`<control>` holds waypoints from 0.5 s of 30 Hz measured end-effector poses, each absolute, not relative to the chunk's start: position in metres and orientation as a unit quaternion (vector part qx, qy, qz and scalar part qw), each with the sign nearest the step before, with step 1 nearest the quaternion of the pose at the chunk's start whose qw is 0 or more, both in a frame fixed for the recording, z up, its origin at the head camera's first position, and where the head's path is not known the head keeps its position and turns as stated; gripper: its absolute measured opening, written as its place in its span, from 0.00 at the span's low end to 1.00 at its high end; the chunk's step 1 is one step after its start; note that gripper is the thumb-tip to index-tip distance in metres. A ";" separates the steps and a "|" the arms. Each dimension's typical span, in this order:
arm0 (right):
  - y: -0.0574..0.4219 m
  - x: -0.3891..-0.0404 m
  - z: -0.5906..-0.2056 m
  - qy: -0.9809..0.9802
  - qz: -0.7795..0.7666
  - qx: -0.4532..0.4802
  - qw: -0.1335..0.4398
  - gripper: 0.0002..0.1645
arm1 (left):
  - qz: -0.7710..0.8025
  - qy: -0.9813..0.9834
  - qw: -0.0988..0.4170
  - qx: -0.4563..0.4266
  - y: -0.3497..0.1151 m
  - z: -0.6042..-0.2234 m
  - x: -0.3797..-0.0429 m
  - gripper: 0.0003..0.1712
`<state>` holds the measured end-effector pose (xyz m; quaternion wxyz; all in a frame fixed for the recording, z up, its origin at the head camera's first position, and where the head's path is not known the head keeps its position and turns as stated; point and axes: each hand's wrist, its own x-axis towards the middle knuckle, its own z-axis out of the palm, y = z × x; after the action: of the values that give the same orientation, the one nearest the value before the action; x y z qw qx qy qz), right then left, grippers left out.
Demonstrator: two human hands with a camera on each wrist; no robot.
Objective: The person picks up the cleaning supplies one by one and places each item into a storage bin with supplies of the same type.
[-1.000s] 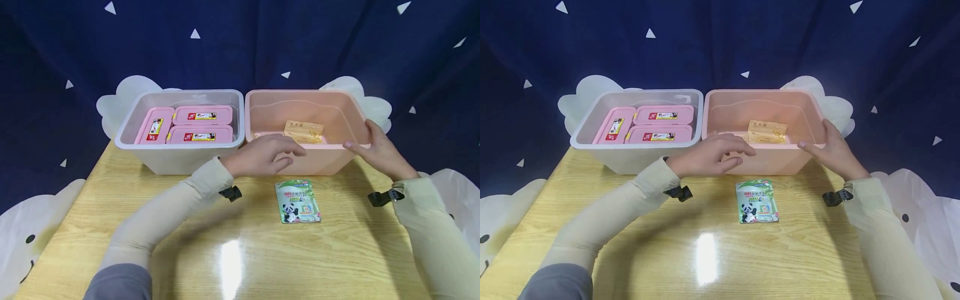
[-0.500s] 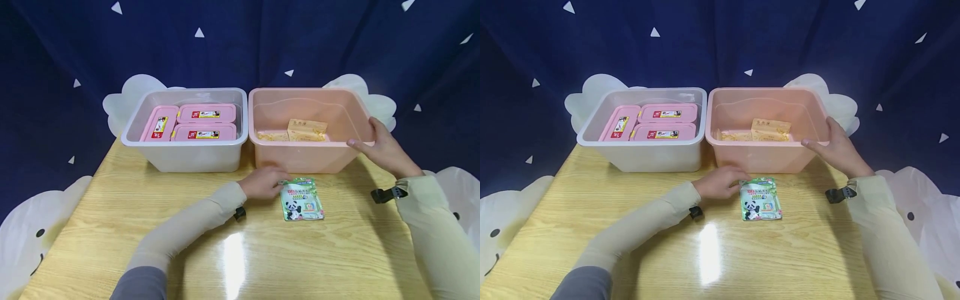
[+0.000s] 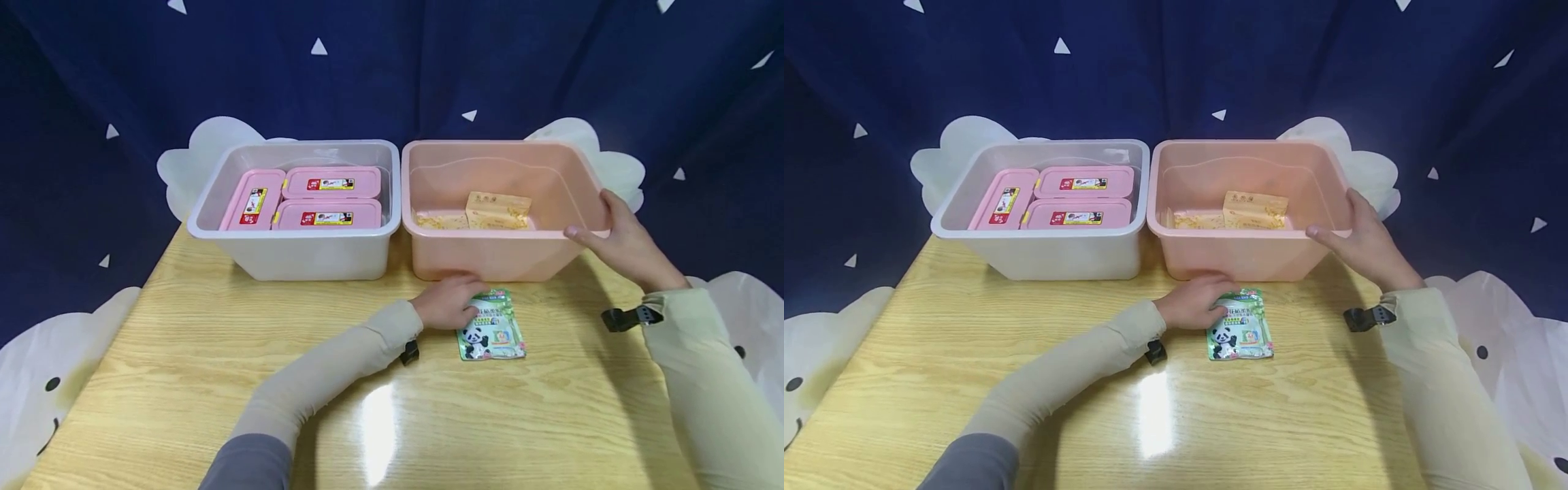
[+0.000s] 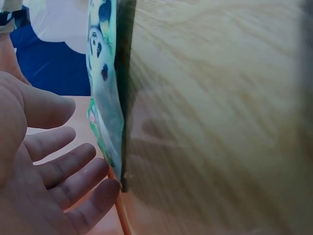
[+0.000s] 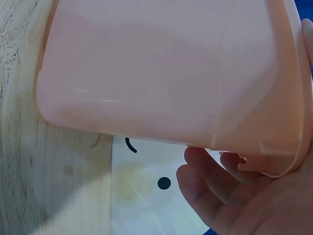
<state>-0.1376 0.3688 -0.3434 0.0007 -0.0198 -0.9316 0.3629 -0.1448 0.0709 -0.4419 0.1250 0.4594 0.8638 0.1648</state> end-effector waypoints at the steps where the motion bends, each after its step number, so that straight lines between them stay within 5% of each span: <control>1: 0.369 -0.137 -0.343 -0.932 0.363 -0.020 0.000 0.59 | 0.166 0.864 0.126 0.459 0.071 -0.443 -0.145 0.29; 15: 0.367 -0.135 -0.343 -0.933 0.359 -0.028 -0.005 0.61 | 0.134 0.881 0.119 0.439 0.074 -0.450 -0.144 0.33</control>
<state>-0.1347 0.3671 -0.3429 -0.0048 -0.0282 -0.9330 0.3587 -0.1436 0.0738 -0.4497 0.1189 0.4388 0.8806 0.1337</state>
